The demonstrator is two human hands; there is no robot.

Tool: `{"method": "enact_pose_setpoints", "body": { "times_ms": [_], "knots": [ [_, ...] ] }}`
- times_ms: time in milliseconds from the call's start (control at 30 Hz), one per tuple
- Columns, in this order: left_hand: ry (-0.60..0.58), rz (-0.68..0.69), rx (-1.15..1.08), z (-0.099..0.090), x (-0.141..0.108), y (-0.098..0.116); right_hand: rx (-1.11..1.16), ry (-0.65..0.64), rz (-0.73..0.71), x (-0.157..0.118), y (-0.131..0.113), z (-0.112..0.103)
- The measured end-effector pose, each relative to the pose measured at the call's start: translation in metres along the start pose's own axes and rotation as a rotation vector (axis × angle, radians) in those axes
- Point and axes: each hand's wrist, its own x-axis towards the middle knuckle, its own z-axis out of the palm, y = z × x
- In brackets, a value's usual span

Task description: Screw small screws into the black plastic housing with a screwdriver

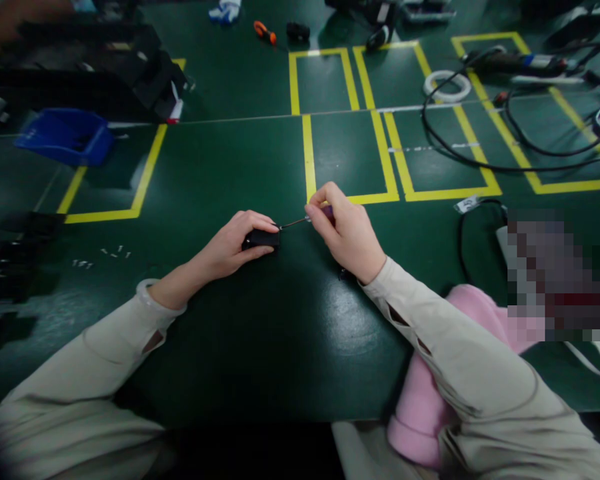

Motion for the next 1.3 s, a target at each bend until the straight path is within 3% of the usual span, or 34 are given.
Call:
{"method": "enact_pose_setpoints", "body": {
  "times_ms": [1300],
  "knots": [
    [-0.004, -0.014, 0.001, -0.001, -0.0004, 0.0009, 0.004, -0.011, 0.007, 0.0009, -0.0003, -0.0013]
  ]
}}
